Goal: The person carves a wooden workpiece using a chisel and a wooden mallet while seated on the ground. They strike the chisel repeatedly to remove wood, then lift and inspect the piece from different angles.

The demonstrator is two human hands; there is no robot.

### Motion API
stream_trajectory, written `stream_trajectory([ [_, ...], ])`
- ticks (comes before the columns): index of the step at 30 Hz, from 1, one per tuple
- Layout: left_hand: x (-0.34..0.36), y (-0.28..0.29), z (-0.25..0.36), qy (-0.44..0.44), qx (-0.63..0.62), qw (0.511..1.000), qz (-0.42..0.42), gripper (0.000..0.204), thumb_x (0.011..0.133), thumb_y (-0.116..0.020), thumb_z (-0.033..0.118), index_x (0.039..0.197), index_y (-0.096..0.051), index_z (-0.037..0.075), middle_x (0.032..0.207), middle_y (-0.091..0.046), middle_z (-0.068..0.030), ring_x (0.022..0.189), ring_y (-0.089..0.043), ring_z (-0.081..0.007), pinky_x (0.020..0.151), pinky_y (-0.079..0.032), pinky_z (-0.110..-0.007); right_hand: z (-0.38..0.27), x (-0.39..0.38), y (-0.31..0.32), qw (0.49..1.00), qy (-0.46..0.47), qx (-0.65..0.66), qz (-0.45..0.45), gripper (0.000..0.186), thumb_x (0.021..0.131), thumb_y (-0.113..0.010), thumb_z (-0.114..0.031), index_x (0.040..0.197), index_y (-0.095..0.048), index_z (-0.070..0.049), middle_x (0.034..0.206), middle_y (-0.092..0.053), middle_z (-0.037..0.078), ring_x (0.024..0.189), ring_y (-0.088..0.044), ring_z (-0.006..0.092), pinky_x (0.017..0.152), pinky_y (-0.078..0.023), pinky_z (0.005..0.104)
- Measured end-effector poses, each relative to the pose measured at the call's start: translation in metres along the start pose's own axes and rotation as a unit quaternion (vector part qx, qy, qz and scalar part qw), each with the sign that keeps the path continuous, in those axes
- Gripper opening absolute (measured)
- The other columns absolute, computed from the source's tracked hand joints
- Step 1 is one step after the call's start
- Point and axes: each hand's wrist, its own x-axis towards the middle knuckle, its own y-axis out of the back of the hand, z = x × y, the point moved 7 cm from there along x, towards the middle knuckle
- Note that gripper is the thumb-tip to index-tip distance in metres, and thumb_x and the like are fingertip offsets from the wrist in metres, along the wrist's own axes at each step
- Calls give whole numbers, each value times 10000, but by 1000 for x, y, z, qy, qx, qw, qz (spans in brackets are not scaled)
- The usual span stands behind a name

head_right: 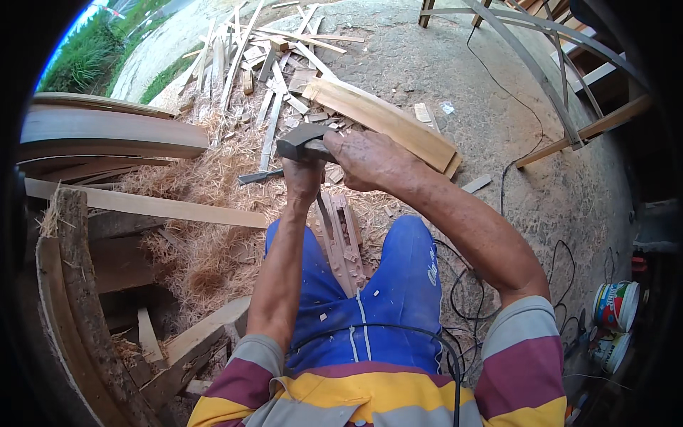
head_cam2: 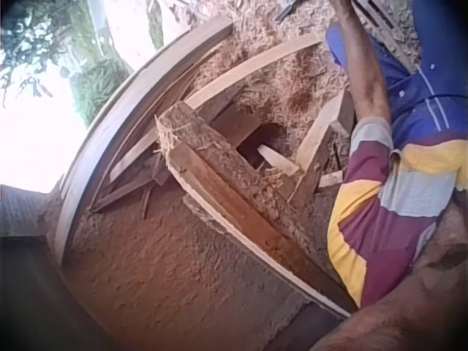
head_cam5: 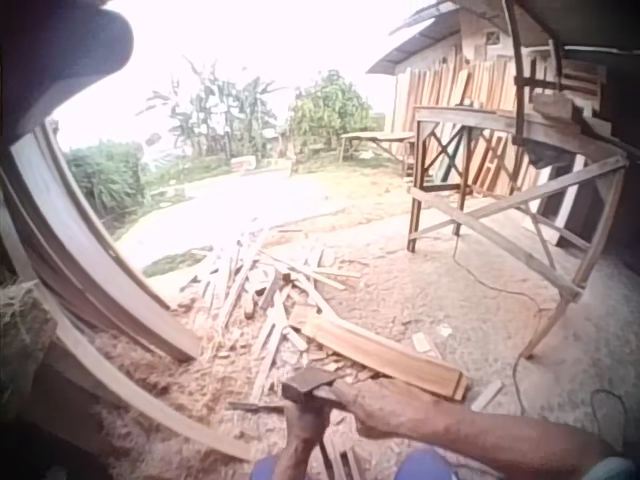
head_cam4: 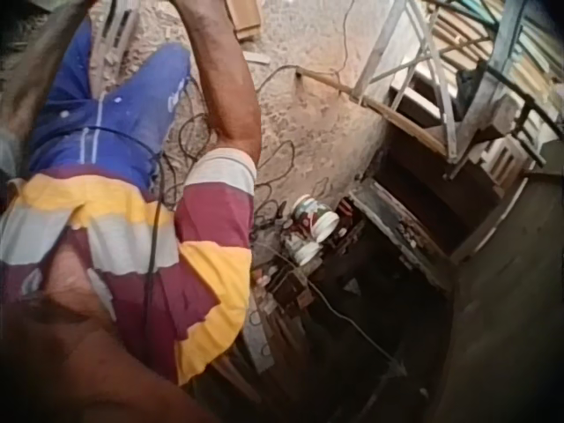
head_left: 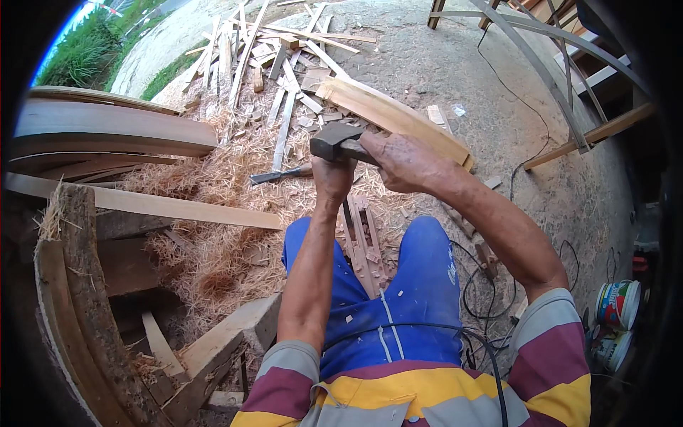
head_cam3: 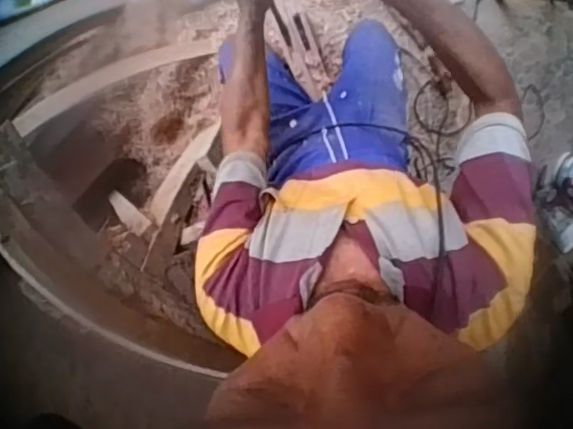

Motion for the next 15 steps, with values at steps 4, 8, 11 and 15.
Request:
stream_trajectory([
  [4, -3, 48, -66, 226, 75, 970, 40, 46, 826, -721, 44, 822, -684, 17, 759, -670, -1, 648, -589, -91, 570, -466, -281, -29, -12, 57, 997, 20, 77, 9, 405, 902, -663, -193, 1255, -502, -77, 975, -676, 186, 910, -672, 331, 813, -518, 481],
  [8, 0, 39, -60, 181, 42, 980, 71, 133, 841, -721, 78, 721, -683, 37, 666, -634, 26, 593, -525, -56, 526, -404, -266, -31, -13, 151, 953, 41, 152, 258, 401, 921, -712, -307, 1194, -557, -57, 963, -682, 108, 872, -667, 208, 830, -546, 379],
  [11, 0, 40, -59, 173, 74, 980, 63, 118, 869, -744, 66, 791, -656, 69, 590, -574, 30, 428, -483, -66, 397, -357, -247, -27, 2, 148, 934, -47, 160, 317, 219, 935, -635, -175, 1068, -526, -38, 859, -658, 75, 728, -641, 179, 665, -566, 339],
  [15, -13, 30, -38, 93, 100, 990, 39, 49, 880, -736, 58, 870, -687, 54, 658, -632, 19, 511, -547, -61, 438, -388, -248, -7, 6, 11, 996, -22, -10, -82, 271, 881, -606, -77, 1124, -490, -45, 917, -654, 147, 822, -657, 245, 714, -553, 395],
])
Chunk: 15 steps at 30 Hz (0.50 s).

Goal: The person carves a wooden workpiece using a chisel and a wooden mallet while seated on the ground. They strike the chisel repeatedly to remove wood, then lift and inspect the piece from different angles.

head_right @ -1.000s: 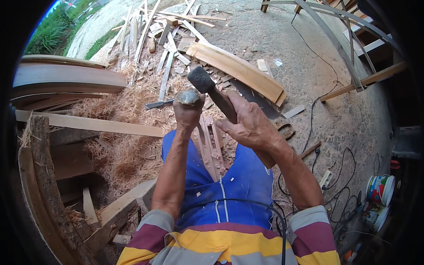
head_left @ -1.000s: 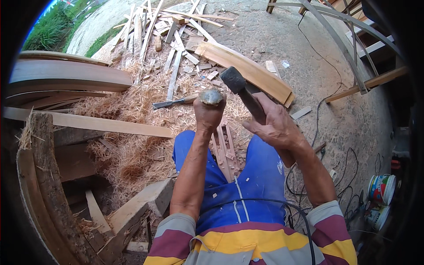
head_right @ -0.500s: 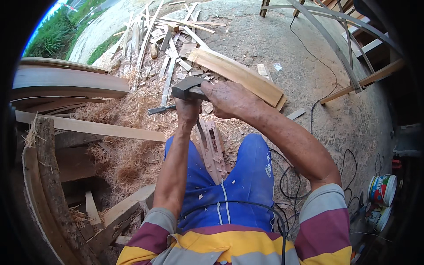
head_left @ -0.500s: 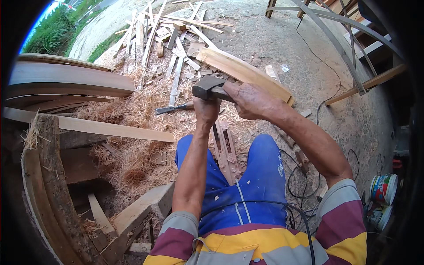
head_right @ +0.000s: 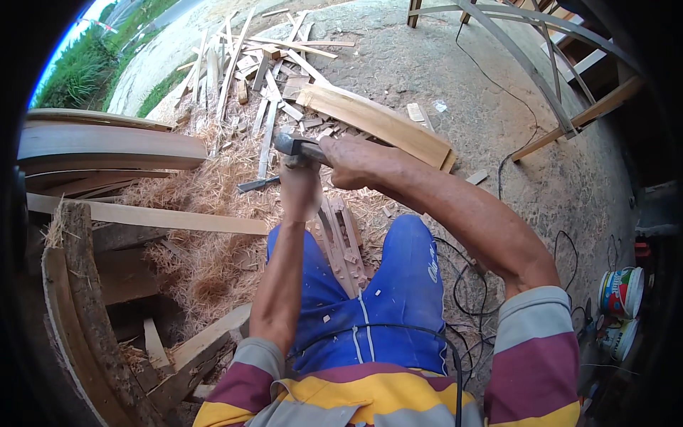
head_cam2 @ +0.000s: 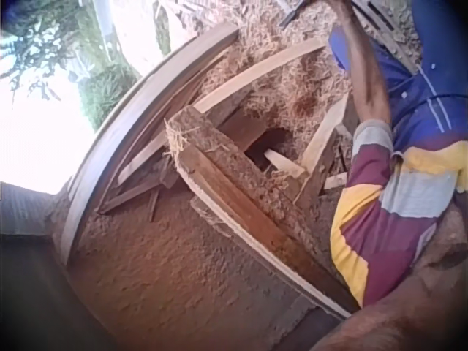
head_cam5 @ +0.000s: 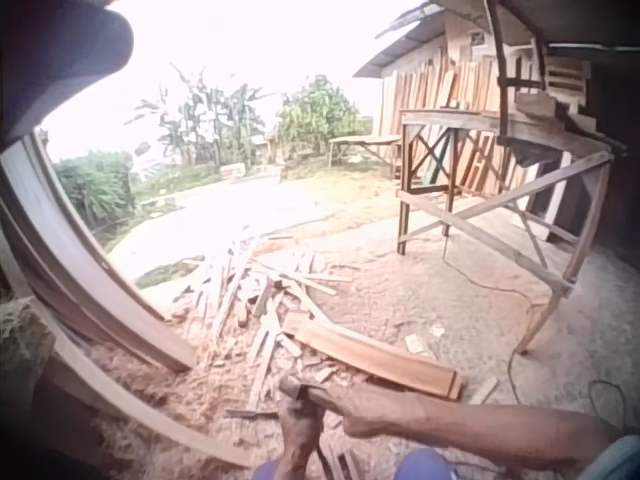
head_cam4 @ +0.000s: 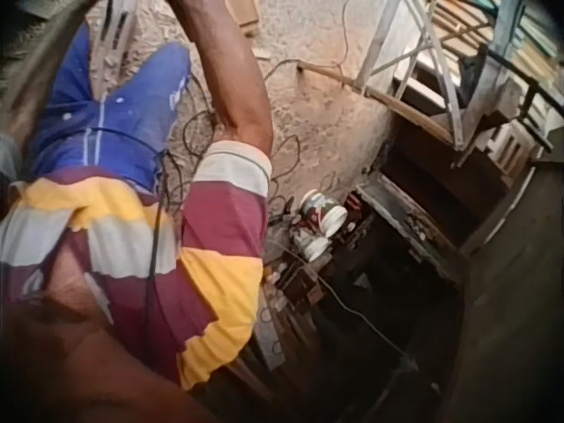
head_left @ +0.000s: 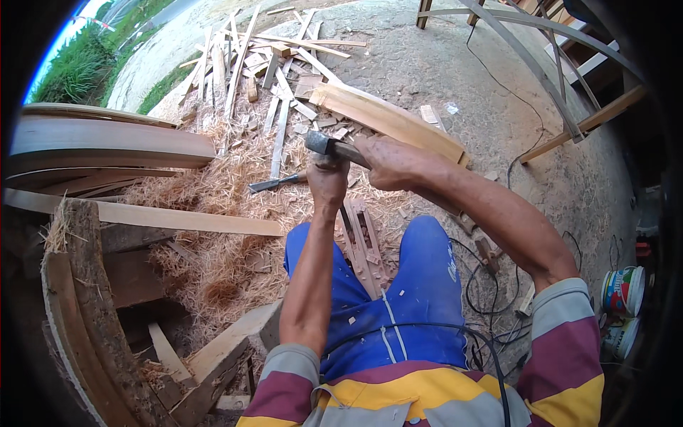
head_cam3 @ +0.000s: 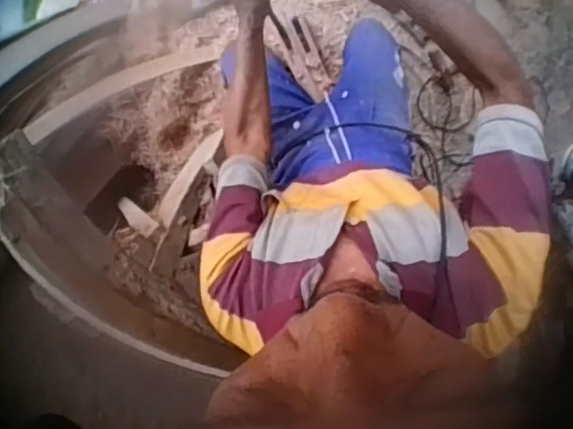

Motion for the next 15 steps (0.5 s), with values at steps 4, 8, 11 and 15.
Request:
stream_trajectory([
  [4, -15, 3, -3, 22, 60, 998, -3, 158, 869, -756, 146, 884, -684, 6, 794, -676, -21, 729, -615, -126, 664, -494, -326, 4, -28, 21, 996, 15, 91, 11, 383, 875, -680, -148, 1230, -536, -121, 1025, -671, 160, 968, -665, 282, 837, -528, 434],
  [8, 27, 10, -42, 220, -54, 974, 1, 155, 860, -767, 92, 786, -637, 52, 559, -540, 5, 389, -458, -104, 373, -353, -279, -14, -15, 125, 926, 165, 147, 307, 330, 957, -643, -251, 1203, -516, -72, 942, -638, 113, 714, -643, 238, 694, -583, 420],
  [11, 27, -5, -45, 218, -86, 972, -14, 158, 865, -758, 91, 771, -636, 55, 559, -536, 5, 390, -458, -104, 368, -344, -281, -4, -7, 186, 831, 84, 275, 476, 473, 858, -782, -309, 1203, -566, -69, 944, -659, 140, 821, -649, 236, 783, -522, 393],
  [15, 30, -11, -47, 233, -57, 970, -26, 119, 858, -764, 102, 831, -653, 68, 556, -523, 10, 399, -462, -109, 365, -339, -283, 26, 70, 56, 977, -59, 101, 179, 322, 824, -541, -28, 1145, -519, -37, 886, -657, 169, 855, -687, 325, 769, -571, 472],
])
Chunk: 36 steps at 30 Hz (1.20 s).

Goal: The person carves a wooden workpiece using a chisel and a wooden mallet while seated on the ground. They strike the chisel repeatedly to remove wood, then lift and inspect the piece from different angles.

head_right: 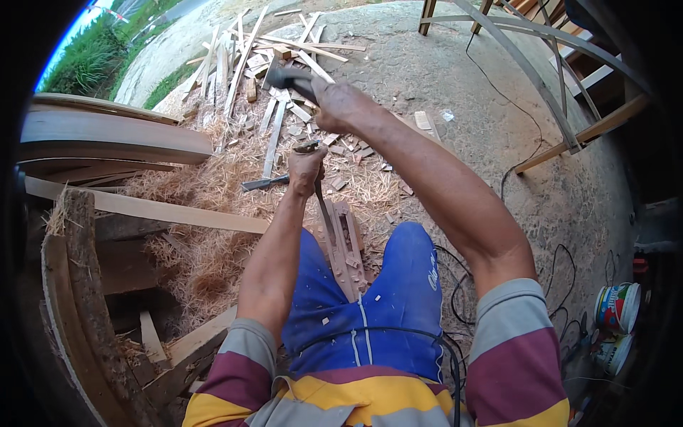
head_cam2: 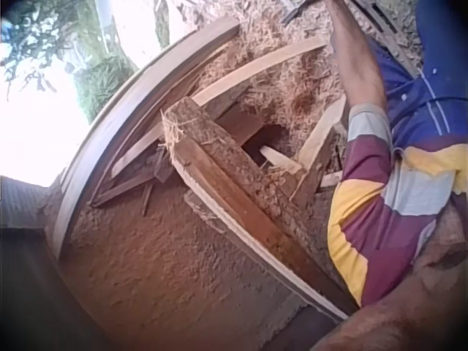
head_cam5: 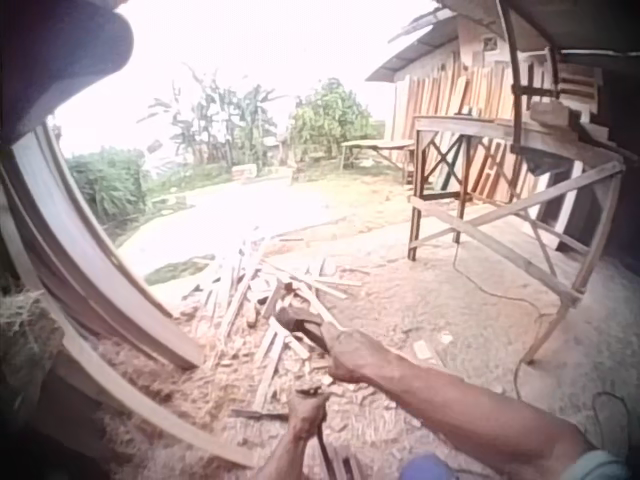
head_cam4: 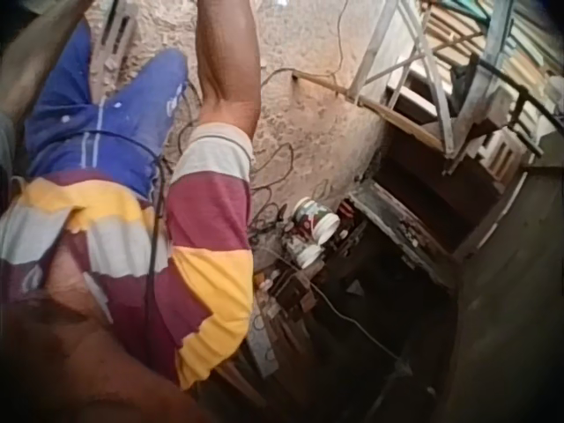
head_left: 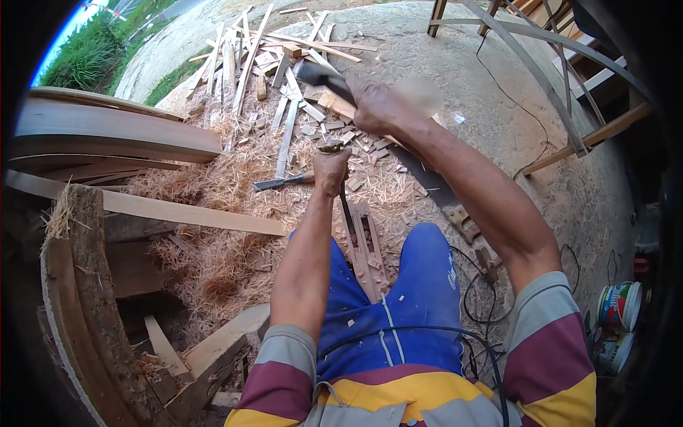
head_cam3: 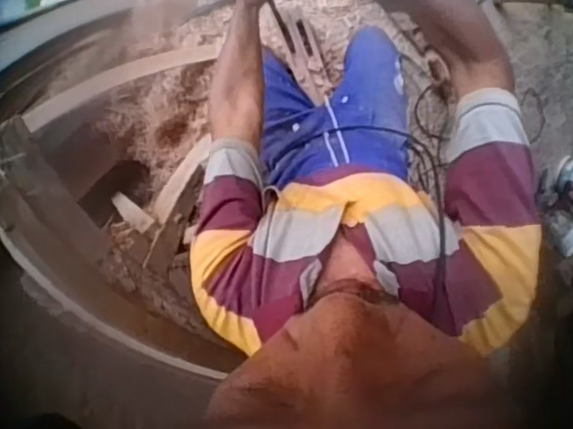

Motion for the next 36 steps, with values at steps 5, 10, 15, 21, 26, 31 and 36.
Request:
stream_trajectory([
  [5, -43, 2, 4, -142, 30, 988, 43, 111, 855, -727, 87, 919, -705, -1, 774, -666, 4, 761, -602, -75, 672, -473, -261, 7, -57, -16, 972, 83, 11, -219, 380, 797, -707, -166, 1142, -570, -82, 984, -654, 134, 981, -630, 301, 868, -496, 436],
  [10, -7, 26, -20, -31, 37, 997, 58, 162, 813, -729, 117, 721, -650, 9, 600, -585, 20, 526, -545, -96, 494, -430, -303, -27, 3, 66, 987, 55, 152, -2, 563, 905, -721, -348, 1363, -500, -106, 871, -627, 113, 672, -618, 162, 568, -538, 332],
  [15, -3, 22, -22, -11, 71, 995, 76, 128, 808, -714, 99, 744, -680, -6, 606, -630, -18, 539, -581, -127, 535, -474, -319, -5, 17, -4, 993, -24, 65, 100, 318, 846, -576, -64, 1123, -432, -3, 871, -644, 176, 697, -660, 271, 554, -557, 408],
  [21, -127, -2, 36, -232, 109, 966, 39, 203, 816, -785, 104, 725, -622, 23, 659, -635, -69, 603, -600, -117, 576, -473, -326, 4, -87, -37, 960, 106, 40, -255, 508, 787, -730, -207, 1233, -536, -58, 1110, -622, 171, 1055, -597, 343, 933, -457, 455],
  [26, -213, -3, 53, -418, 313, 835, -174, 260, 843, -798, 213, 708, -625, 72, 595, -592, -66, 518, -598, -234, 517, -470, -350, 23, -131, -37, 971, 70, 220, -66, 643, 843, -767, -266, 1383, -481, -65, 1144, -633, 147, 955, -610, 270, 840, -491, 397],
  [31, -152, 23, 111, -226, 61, 971, 35, 276, 854, -814, 140, 692, -632, 9, 640, -627, -7, 591, -574, -100, 555, -459, -295, 25, -176, -71, 801, -79, 590, -63, 506, 904, -732, -152, 1322, -466, -50, 810, -571, 17, 520, -546, 84, 454, -483, 244],
  [36, -117, 16, 90, -277, 79, 957, 47, 262, 854, -819, 139, 704, -651, 4, 664, -644, -6, 592, -558, -93, 553, -451, -289, 35, -192, -92, 739, -97, 664, -53, 477, 915, -723, -152, 1293, -454, -41, 693, -506, -10, 459, -495, 72, 383, -459, 250],
])
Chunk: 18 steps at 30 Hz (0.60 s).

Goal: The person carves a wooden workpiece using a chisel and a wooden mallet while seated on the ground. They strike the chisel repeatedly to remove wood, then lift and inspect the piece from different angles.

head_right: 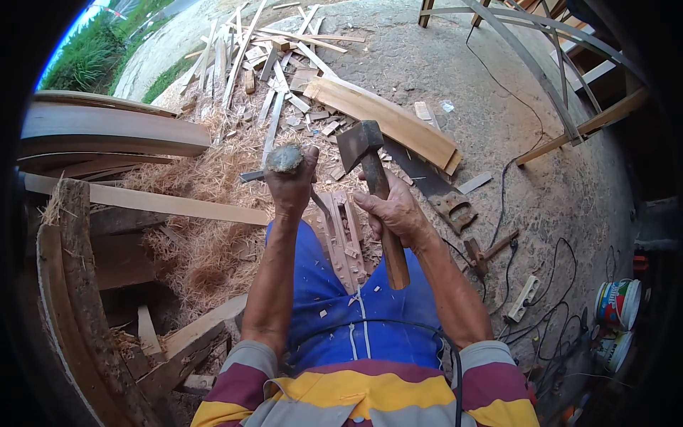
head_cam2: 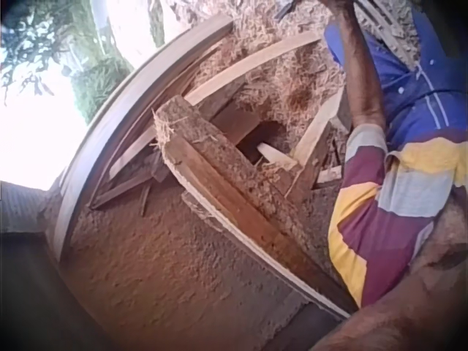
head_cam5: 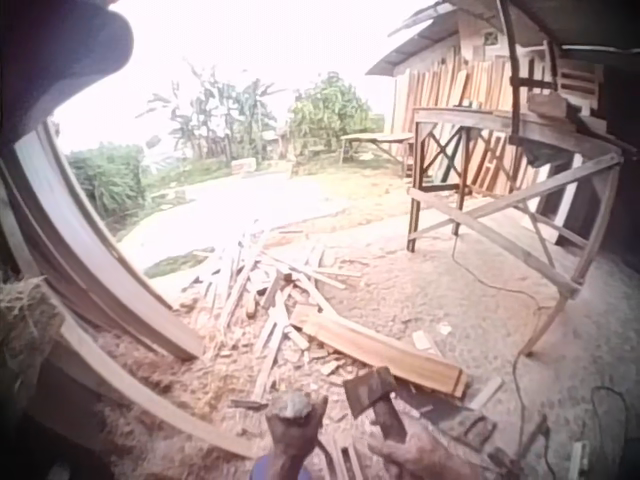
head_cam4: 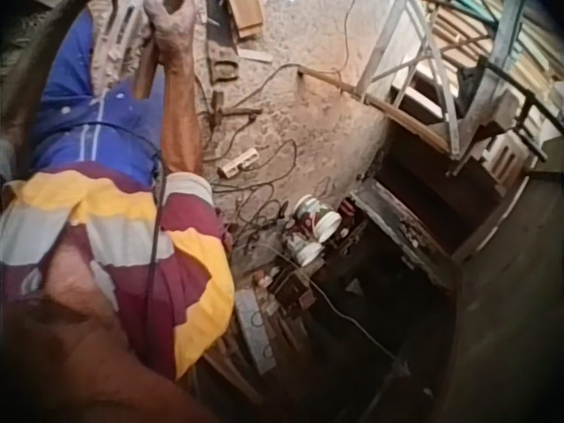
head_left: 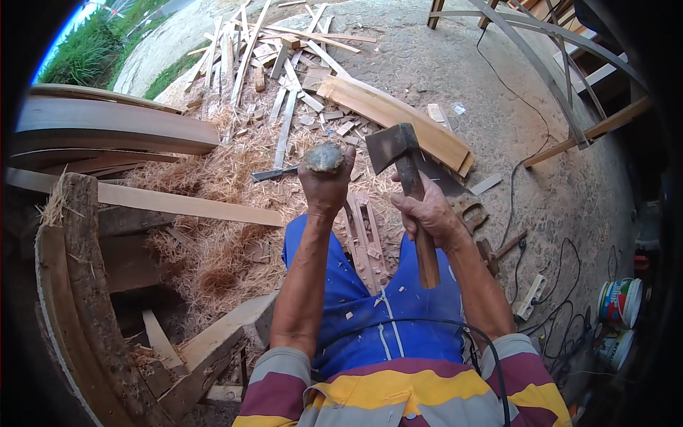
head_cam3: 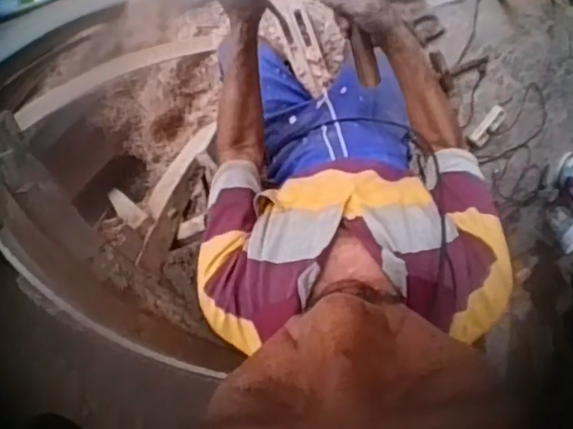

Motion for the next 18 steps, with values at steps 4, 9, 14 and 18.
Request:
stream_trajectory([
  [4, 5, 2, -27, 29, -48, 998, 12, 267, 861, -809, 130, 706, -626, 14, 671, -634, -6, 604, -551, -91, 572, -453, -280, 0, -12, 3, 1000, -2, -19, 19, 512, 897, -755, -194, 1286, -463, -33, 669, -512, -34, 441, -498, 58, 387, -445, 228],
  [9, 0, -3, -23, -6, -1, 1000, 6, 244, 856, -794, 103, 709, -624, 9, 667, -630, -22, 602, -553, -106, 580, -461, -300, -8, -22, -3, 999, 23, -47, 9, 524, 898, -748, -183, 1307, -456, -35, 668, -509, -39, 444, -482, 47, 389, -424, 224],
  [14, -17, -17, -10, -99, 108, 989, -21, 239, 865, -771, 91, 701, -610, 26, 649, -603, -23, 571, -561, -131, 549, -459, -294, -29, -36, -10, 979, 43, -198, 5, 548, 889, -746, -203, 1333, -480, -23, 768, -583, 28, 628, -587, 126, 585, -507, 301],
  [18, -13, -27, -1, -164, 151, 974, -37, 220, 846, -746, 120, 701, -625, 8, 636, -625, -114, 571, -611, -271, 602, -494, -366, -76, -38, -24, 901, 181, -395, 9, 642, 862, -775, -250, 1387, -487, -21, 886, -624, 73, 789, -613, 181, 746, -501, 338],
])
